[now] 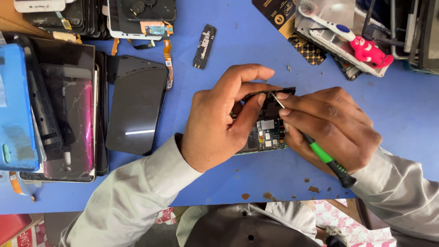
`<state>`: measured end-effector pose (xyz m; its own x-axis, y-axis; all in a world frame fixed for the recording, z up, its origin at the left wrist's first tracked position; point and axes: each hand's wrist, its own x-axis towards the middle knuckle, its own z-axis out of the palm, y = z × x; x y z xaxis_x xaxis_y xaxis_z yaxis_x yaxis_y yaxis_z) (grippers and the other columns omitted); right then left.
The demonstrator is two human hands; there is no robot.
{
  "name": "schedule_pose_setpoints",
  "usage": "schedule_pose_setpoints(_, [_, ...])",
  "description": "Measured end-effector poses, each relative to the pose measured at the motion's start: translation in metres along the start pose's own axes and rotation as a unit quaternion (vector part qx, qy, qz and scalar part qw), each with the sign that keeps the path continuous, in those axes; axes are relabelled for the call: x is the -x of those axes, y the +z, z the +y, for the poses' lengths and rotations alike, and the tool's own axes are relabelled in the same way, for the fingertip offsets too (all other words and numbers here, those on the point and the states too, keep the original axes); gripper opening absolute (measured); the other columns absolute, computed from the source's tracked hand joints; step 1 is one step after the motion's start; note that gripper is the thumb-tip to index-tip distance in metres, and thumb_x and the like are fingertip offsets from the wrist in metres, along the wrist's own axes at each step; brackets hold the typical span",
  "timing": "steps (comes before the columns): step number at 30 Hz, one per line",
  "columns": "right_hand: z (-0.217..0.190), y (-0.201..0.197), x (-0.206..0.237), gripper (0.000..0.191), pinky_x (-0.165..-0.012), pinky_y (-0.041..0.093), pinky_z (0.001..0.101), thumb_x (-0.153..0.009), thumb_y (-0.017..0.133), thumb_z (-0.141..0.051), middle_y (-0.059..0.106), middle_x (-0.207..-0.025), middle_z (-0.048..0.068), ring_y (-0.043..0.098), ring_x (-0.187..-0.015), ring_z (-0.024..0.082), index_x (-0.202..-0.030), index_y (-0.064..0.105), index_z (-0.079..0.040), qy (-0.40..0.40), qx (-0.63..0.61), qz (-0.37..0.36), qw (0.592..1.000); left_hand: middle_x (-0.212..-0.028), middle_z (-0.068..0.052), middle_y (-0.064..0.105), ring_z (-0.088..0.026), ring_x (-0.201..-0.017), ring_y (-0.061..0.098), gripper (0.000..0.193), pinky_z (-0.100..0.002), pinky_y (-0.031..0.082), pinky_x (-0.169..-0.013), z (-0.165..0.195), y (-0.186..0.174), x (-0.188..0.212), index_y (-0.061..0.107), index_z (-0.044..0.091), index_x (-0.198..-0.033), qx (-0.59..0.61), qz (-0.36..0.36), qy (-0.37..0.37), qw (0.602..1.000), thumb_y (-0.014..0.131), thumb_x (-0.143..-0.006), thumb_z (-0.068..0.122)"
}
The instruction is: The person uses a screwdriver to unscrew and pry components from a disassembled smartphone at a repair bench, working on the phone's mid-frame and internal board, then sets the frame down and continues unscrewing small screws on the work surface.
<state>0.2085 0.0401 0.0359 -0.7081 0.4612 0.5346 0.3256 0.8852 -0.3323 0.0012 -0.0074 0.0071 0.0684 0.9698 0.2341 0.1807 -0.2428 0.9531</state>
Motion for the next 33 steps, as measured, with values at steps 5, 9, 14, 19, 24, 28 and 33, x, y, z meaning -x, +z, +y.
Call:
schedule_pose_setpoints(5, [0.0012,0.0008,0.0012,0.031,-0.071,0.057,0.0371,-0.072,0.079,0.014,0.071,-0.107,0.019,0.071,-0.087,0.029,-0.099,0.068,0.004,-0.006,-0.016,0.006,1.0,-0.116,-0.011,0.079,-0.016,-0.101,0.082,0.033,-0.024,0.065,-0.081,0.0022,-0.0003,-0.0007,0.052,0.005,-0.137,0.011,-0.002,-0.009,1.0,0.061,-0.107,-0.005])
schedule_pose_setpoints(9, [0.0017,0.0017,0.0016,0.032,-0.076,0.059,0.0405,-0.072,0.079,0.014,0.071,-0.107,0.017,0.072,-0.089,0.03,-0.1,0.068,0.003,-0.018,-0.022,0.006,1.0,-0.117,-0.01,0.079,-0.016,-0.098,0.082,0.033,-0.024,0.063,-0.075,0.0028,-0.0008,-0.0013,0.052,0.004,-0.134,0.002,-0.006,-0.029,1.0,0.061,-0.103,-0.005])
schedule_pose_setpoints(14, [0.0033,0.0025,0.0014,0.032,-0.074,0.058,0.0378,-0.074,0.081,0.013,0.071,-0.107,0.017,0.072,-0.089,0.028,-0.102,0.068,0.003,-0.009,-0.025,0.02,0.999,-0.117,-0.011,0.079,-0.018,-0.104,0.082,0.033,-0.025,0.065,-0.081,0.0022,-0.0003,-0.0014,0.052,0.004,-0.135,-0.003,0.001,-0.01,1.0,0.062,-0.105,-0.005])
schedule_pose_setpoints(19, [0.0039,0.0022,0.0007,0.033,-0.075,0.058,0.0379,-0.074,0.081,0.013,0.07,-0.109,0.018,0.072,-0.089,0.03,-0.102,0.068,0.003,-0.014,-0.025,0.018,0.999,-0.116,-0.011,0.079,-0.017,-0.101,0.082,0.032,-0.025,0.064,-0.078,0.0007,0.0009,-0.002,0.052,0.004,-0.134,-0.003,0.005,-0.017,1.0,0.062,-0.104,-0.005])
schedule_pose_setpoints(24, [0.0022,0.004,-0.0003,0.032,-0.075,0.059,0.038,-0.074,0.08,0.015,0.07,-0.109,0.017,0.072,-0.088,0.029,-0.102,0.068,0.003,-0.02,-0.022,0.018,0.999,-0.116,-0.01,0.079,-0.015,-0.101,0.081,0.032,-0.023,0.063,-0.074,0.0004,0.0011,-0.0028,0.052,0.004,-0.133,-0.003,0.006,-0.019,1.0,0.062,-0.104,-0.005])
schedule_pose_setpoints(28, [0.0016,0.0034,0.0012,0.034,-0.074,0.058,0.0371,-0.074,0.081,0.013,0.069,-0.11,0.019,0.072,-0.09,0.03,-0.103,0.067,0.004,0.004,-0.035,0.026,0.999,-0.114,-0.011,0.079,-0.015,-0.093,0.081,0.032,-0.023,0.062,-0.071,0.0011,0.001,-0.0021,0.053,0.004,-0.132,-0.003,0.005,-0.026,1.0,0.063,-0.103,-0.005])
schedule_pose_setpoints(33, [0.0026,0.0022,0.0037,0.033,-0.074,0.058,0.0385,-0.074,0.081,0.013,0.07,-0.112,0.019,0.071,-0.089,0.03,-0.102,0.068,0.004,-0.007,-0.022,0.005,1.0,-0.116,-0.011,0.079,-0.017,-0.103,0.082,0.032,-0.023,0.065,-0.076,-0.0007,0.0015,-0.0024,0.052,0.005,-0.134,-0.006,0.008,-0.005,1.0,0.062,-0.105,-0.005])
